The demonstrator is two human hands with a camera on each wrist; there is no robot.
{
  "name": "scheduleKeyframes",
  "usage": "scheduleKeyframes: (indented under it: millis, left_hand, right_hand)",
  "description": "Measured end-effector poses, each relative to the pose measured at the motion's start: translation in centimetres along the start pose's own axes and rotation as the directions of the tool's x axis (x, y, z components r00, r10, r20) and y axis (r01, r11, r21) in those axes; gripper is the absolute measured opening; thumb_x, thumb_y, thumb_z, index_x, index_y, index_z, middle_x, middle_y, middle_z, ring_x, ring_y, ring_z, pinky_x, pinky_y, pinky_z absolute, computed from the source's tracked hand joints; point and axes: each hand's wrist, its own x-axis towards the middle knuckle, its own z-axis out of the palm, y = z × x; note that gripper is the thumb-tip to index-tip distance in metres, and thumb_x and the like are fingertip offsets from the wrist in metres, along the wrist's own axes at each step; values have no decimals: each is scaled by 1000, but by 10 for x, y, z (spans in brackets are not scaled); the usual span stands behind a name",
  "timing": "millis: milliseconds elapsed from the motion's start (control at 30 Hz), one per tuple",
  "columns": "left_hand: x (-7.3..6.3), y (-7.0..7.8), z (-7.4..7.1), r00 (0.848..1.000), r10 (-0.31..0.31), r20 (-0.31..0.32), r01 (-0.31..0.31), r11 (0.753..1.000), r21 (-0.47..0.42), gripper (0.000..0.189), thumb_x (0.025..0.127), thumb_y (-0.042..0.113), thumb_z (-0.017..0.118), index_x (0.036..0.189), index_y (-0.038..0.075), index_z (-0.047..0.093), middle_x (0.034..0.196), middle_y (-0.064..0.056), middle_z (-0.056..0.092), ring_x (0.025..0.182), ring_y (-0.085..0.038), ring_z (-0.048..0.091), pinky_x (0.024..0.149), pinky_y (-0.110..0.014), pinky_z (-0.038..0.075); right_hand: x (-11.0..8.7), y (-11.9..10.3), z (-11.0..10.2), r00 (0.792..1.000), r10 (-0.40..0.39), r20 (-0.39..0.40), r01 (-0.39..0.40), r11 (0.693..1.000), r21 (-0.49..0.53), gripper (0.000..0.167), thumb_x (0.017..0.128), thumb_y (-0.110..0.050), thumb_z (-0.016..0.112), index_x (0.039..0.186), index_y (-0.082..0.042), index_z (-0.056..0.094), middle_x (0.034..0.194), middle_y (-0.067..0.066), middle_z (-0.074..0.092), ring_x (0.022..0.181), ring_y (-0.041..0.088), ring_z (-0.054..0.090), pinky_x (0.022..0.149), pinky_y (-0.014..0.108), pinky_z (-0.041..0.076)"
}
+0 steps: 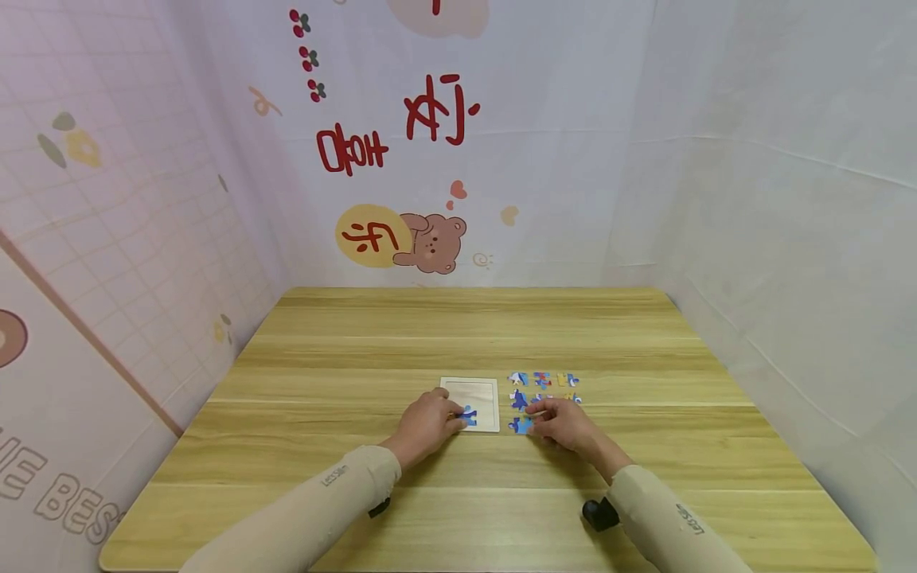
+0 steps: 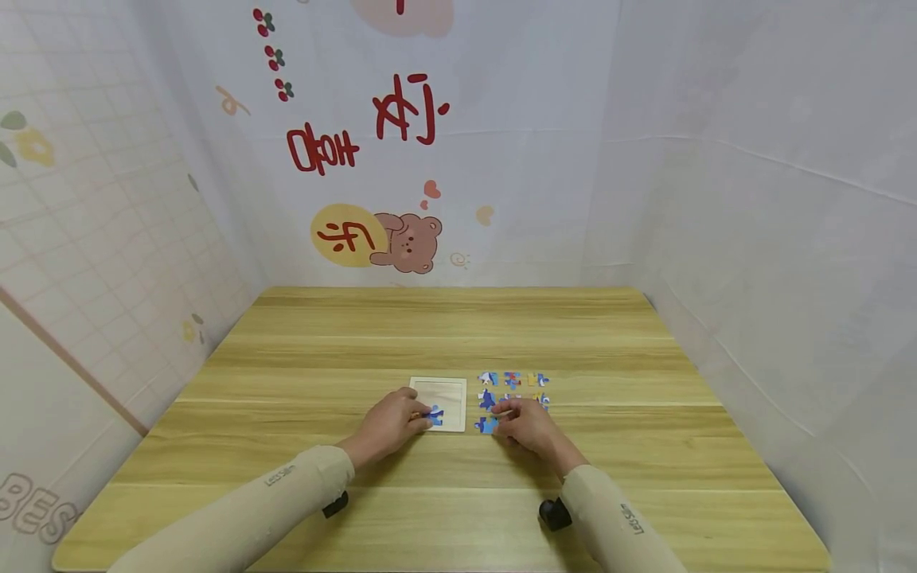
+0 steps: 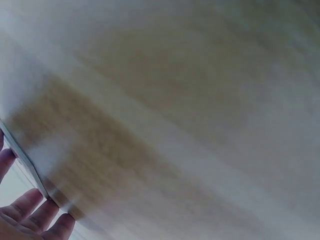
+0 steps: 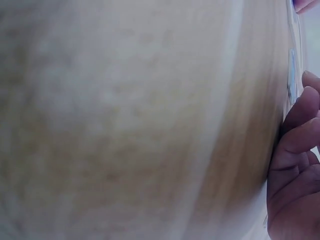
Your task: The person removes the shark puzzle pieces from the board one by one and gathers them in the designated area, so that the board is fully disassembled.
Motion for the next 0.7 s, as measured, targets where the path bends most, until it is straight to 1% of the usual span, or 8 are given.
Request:
scheduleKeyframes:
  millis: [133, 233, 333, 400, 467, 533, 600, 700]
  left_hand:
    - [1, -1, 1, 1000, -13, 8, 14, 1000, -7, 23, 89, 24, 75, 103, 7, 78, 102, -9, 62, 86, -22, 57, 76, -40, 51]
    - [1, -2, 1, 1000, -24, 6, 24, 1000, -17, 26, 88, 25, 75, 107, 6, 77, 113, -14, 63, 99, -28, 62, 85, -44, 51]
    - [0, -5, 1, 1000, -29, 3, 29, 999, -37, 29, 88, 24, 76, 109, 5, 75, 122, -20, 61, 110, -35, 61, 93, -48, 49]
    - [0, -7, 0, 1000, -29, -2, 29, 999, -34, 28, 88, 24, 76, 108, 4, 75, 124, -22, 60, 113, -37, 60, 94, -49, 48]
    - [-1, -9, 0, 999, -33, -6, 33, 999, -9, 26, 87, 25, 76, 104, 5, 75, 123, -21, 61, 110, -36, 62, 92, -48, 50]
    - [-1, -11, 0, 999, -40, -4, 41, 999, 12, 25, 87, 26, 76, 101, 6, 75, 115, -17, 63, 101, -32, 63, 85, -46, 52]
    - [-2, -13, -1, 999, -36, -7, 36, 999, 30, 23, 87, 26, 76, 99, 7, 75, 107, -14, 62, 93, -28, 62, 79, -44, 52]
    - [-4, -15, -3, 1000, -16, -11, 16, 1000, 20, 21, 89, 24, 75, 100, 7, 77, 102, -11, 60, 86, -25, 58, 75, -43, 51]
  right_hand:
    - [0, -6, 2, 1000, 2, -4, -2, 1000, -21, 26, 87, -1, 69, 112, 0, 68, 82, 6, 62, 64, 17, 57, 54, 26, 44]
    - [1, -13, 6, 999, -31, 8, 31, 999, -30, 27, 87, -1, 68, 114, 1, 68, 79, 5, 62, 62, 17, 57, 55, 25, 43]
    - [3, -21, 13, 997, -66, 28, 66, 998, -9, 28, 88, -1, 67, 116, 4, 67, 78, 5, 62, 62, 18, 57, 56, 26, 45]
    - [6, -26, 19, 996, -79, 37, 79, 997, 4, 28, 89, -1, 67, 116, 5, 66, 77, 5, 61, 62, 18, 58, 57, 27, 45]
    - [8, -31, 26, 995, -86, 41, 86, 996, 9, 29, 88, 0, 67, 116, 6, 65, 77, 6, 61, 62, 18, 58, 57, 28, 46]
    - [11, -35, 33, 995, -88, 42, 88, 996, 7, 30, 88, 0, 68, 117, 6, 65, 75, 7, 62, 61, 18, 58, 56, 28, 46]
    - [14, -38, 41, 995, -91, 44, 91, 996, -5, 30, 88, 0, 68, 117, 6, 66, 75, 9, 63, 60, 17, 58, 56, 29, 46]
    - [18, -44, 53, 996, -83, 44, 85, 996, -38, 29, 88, -2, 69, 117, 4, 67, 76, 8, 65, 58, 16, 58, 54, 28, 46]
